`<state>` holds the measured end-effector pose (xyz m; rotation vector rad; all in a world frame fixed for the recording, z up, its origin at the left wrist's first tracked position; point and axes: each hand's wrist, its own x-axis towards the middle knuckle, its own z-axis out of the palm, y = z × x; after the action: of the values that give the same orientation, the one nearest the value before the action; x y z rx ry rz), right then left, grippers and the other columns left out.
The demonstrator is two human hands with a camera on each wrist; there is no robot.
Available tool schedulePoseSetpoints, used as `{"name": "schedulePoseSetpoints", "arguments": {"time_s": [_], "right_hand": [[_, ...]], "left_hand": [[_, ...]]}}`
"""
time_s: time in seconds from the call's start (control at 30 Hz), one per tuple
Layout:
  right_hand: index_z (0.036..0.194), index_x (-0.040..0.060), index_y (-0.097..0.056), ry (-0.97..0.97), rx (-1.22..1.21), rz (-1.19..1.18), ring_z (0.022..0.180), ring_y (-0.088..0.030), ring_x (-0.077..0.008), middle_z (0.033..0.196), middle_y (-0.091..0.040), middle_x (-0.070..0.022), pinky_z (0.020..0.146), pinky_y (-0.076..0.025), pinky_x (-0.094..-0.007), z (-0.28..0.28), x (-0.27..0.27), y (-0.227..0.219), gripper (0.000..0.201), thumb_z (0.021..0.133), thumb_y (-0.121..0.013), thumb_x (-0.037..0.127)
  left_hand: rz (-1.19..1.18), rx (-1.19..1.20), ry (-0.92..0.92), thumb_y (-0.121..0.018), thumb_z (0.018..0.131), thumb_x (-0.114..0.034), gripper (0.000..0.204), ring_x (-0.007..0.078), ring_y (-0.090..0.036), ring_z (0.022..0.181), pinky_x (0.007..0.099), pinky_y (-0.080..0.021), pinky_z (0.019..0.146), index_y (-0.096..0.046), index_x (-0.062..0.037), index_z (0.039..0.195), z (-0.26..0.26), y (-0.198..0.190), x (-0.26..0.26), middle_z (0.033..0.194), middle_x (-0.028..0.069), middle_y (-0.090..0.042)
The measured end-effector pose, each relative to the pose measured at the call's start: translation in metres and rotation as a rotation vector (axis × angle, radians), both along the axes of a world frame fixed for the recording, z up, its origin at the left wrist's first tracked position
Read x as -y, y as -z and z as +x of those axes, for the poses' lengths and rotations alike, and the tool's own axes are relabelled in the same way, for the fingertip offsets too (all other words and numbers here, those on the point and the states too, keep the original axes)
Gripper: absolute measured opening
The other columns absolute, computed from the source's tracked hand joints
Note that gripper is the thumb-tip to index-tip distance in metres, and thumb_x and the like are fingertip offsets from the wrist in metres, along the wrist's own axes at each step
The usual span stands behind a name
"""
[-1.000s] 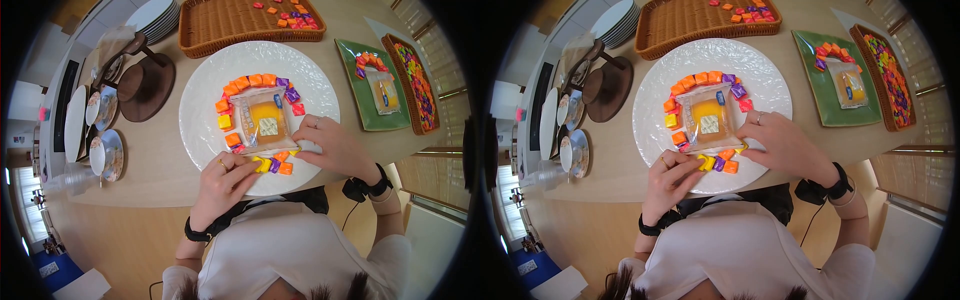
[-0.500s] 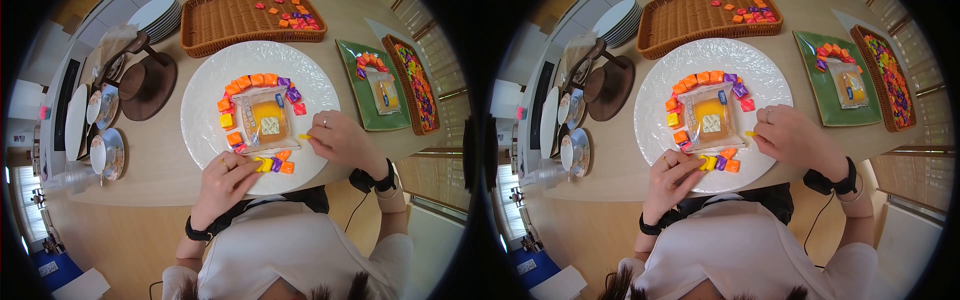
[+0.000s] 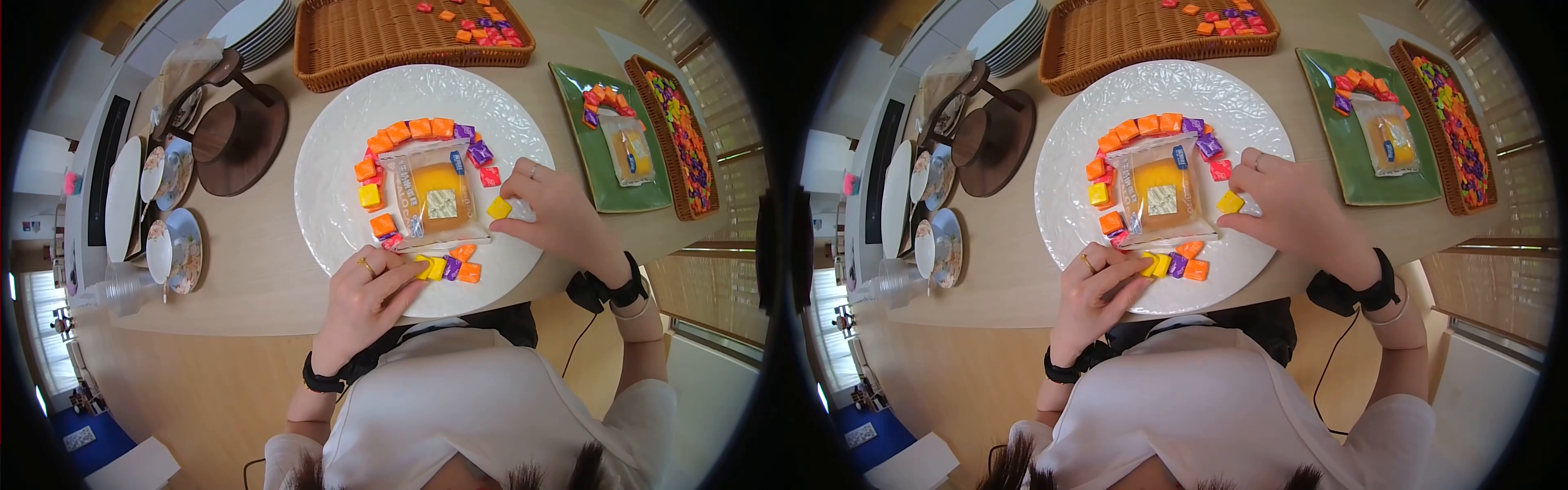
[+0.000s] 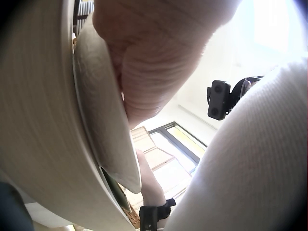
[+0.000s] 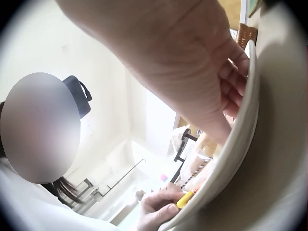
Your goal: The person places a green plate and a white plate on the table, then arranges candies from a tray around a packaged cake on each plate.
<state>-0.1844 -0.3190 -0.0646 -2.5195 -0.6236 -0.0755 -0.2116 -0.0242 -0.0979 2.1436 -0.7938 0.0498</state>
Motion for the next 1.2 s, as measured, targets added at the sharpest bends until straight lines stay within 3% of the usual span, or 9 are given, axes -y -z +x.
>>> {"name": "schedulePoseSetpoints", "arguments": {"time_s": [0.1,0.23,0.33,0.4,0.53,0.63,0.7,1.0,1.2], "right_hand": [[0.088,0.0016,-0.062,-0.047,0.028,-0.081,0.084,-0.061,-0.0302,0.09,-0.058,-0.0104,0.072,-0.051,-0.0396,-0.004,-0.006,0.003,0.016,0.082,-0.072,0.012],[0.093,-0.0005,-0.066,-0.158,0.117,-0.212,0.084,-0.062,-0.0311,0.09,-0.061,-0.0126,0.071,-0.052,-0.0377,-0.003,-0.001,0.003,0.013,0.084,-0.07,0.007],[0.097,-0.0015,-0.067,-0.134,0.027,-0.054,0.083,-0.065,-0.0256,0.091,-0.064,-0.0112,0.073,-0.053,-0.0345,0.006,0.002,-0.004,0.013,0.086,-0.069,0.005],[0.1,-0.0032,-0.067,0.102,-0.316,0.243,0.083,-0.067,-0.0175,0.093,-0.066,-0.0097,0.073,-0.054,-0.0304,0.015,0.001,-0.017,0.013,0.088,-0.068,0.002],[0.099,-0.0031,-0.068,0.217,-0.553,0.488,0.081,-0.066,-0.0121,0.095,-0.067,-0.0079,0.072,-0.053,-0.0263,0.031,0.005,-0.002,0.012,0.088,-0.068,0.0],[0.097,-0.0029,-0.068,0.179,-0.431,0.516,0.077,-0.065,-0.0141,0.09,-0.066,-0.0085,0.071,-0.054,-0.0251,0.034,0.005,0.012,0.011,0.087,-0.07,0.002],[0.094,-0.0015,-0.07,0.147,-0.116,0.343,0.073,-0.063,-0.0141,0.086,-0.064,-0.0083,0.068,-0.053,-0.0265,0.034,0.003,0.014,0.009,0.086,-0.072,0.003],[0.099,0.0001,-0.063,0.041,-0.008,0.125,0.081,-0.061,-0.0289,0.095,-0.059,-0.0117,0.073,-0.05,-0.0347,0.021,0.001,0.009,0.023,0.08,-0.075,0.006],[0.096,-0.0009,-0.062,0.078,0.025,0.171,0.081,-0.061,-0.0284,0.092,-0.06,-0.0116,0.071,-0.049,-0.0351,0.018,-0.003,0.004,0.02,0.083,-0.075,0.007]], "left_hand": [[0.002,-0.004,0.0,-0.081,0.077,-0.004,0.025,0.021,-0.065,0.084,0.0319,-0.053,0.073,-0.077,-0.0034,0.101,0.0,0.0,0.0,0.087,0.008,-0.066],[0.001,-0.009,-0.001,-0.081,0.077,-0.004,0.024,0.021,-0.064,0.084,0.0319,-0.053,0.073,-0.077,-0.0033,0.101,0.0,-0.001,0.0,0.087,0.0079,-0.066],[0.001,-0.001,-0.001,-0.081,0.077,-0.004,0.024,0.0211,-0.064,0.084,0.0321,-0.053,0.074,-0.077,-0.0034,0.101,0.0,-0.001,0.0,0.087,0.0078,-0.066],[-0.006,0.011,-0.002,-0.081,0.077,-0.004,0.024,0.0212,-0.064,0.084,0.0322,-0.053,0.074,-0.077,-0.0034,0.101,0.0,0.0,0.0,0.087,0.0077,-0.066],[-0.01,0.014,-0.005,-0.081,0.077,-0.004,0.025,0.0214,-0.065,0.085,0.0326,-0.054,0.074,-0.077,-0.0034,0.101,0.0,0.0,0.0,0.088,0.0075,-0.066],[-0.01,0.014,-0.006,-0.081,0.077,-0.005,0.024,0.0213,-0.065,0.085,0.0326,-0.054,0.074,-0.077,-0.0036,0.101,0.0,0.0,0.0,0.087,0.0074,-0.066],[-0.01,0.017,-0.006,-0.081,0.077,-0.004,0.024,0.0213,-0.065,0.085,0.0324,-0.054,0.074,-0.077,-0.0037,0.101,0.0,0.0,0.0,0.087,0.0074,-0.066],[-0.013,0.013,-0.006,-0.081,0.077,-0.004,0.024,0.021,-0.065,0.084,0.0322,-0.054,0.072,-0.077,-0.004,0.101,0.0,0.002,0.0,0.086,0.007,-0.066],[-0.017,0.078,0.005,-0.08,0.077,-0.002,0.024,0.0212,-0.064,0.082,0.0318,-0.053,0.072,-0.077,-0.0037,0.101,0.0,0.002,-0.001,0.087,0.0062,-0.065]]}}
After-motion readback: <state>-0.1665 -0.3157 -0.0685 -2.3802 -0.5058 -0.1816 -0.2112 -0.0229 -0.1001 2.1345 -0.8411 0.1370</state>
